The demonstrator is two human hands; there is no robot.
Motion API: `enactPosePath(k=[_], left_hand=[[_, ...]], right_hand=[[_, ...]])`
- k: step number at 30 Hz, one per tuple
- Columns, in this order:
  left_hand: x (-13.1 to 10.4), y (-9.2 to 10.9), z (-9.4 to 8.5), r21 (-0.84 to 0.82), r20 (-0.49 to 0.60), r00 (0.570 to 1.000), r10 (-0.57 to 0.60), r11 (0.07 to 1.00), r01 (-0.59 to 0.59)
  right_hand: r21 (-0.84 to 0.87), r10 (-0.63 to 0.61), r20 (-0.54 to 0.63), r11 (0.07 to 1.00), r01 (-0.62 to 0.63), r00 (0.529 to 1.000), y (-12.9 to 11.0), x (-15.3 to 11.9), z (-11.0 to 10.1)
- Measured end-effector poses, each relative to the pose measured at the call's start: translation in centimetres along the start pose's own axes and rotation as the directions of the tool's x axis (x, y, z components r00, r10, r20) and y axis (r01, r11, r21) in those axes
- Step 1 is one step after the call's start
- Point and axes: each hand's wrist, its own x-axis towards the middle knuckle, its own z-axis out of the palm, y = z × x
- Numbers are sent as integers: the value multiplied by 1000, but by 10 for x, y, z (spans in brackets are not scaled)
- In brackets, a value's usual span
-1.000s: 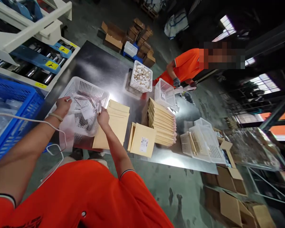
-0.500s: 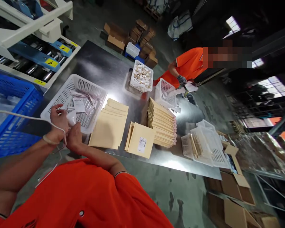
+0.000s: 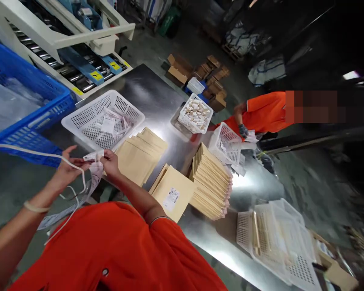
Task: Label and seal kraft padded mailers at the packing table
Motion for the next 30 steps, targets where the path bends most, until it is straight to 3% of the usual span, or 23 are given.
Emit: enactPosePath(k=[3,6,11,15,20,24,27,30], left_hand=[[-23,-5,12,-48,-46,999,2,999,-4],[-35,-4,12,-93,-54,998,28,995,-33],[-51,-2,15,-233,5,1000,24,972,-22],[-60,-4,25,-244,1,1000,8,970,-7],[-67,-10,29,-142,28,992,-120,982,123],[-74,-19,30,-56,108,966,-235,969,242],[-71,-30,36,36,187,918,-351,936,350],[-61,-45,48,148,272,869,-412,911,386]], right_hand=[[-1,-23,83,1000,23,996,0,-8,-9],[1,-46,117,999,47,992,-4,-13,-14],[-47,-64,48,997,66,997,4,-30,-11],[-108,-105,66,988,112,992,15,-49,-11],[-143,-19,98,989,33,995,26,-70,-22],[-243,-83,58,965,95,995,55,-83,-37],[-346,-197,-8,920,182,980,87,-90,-51],[-435,-280,-67,872,225,958,117,-96,-66]])
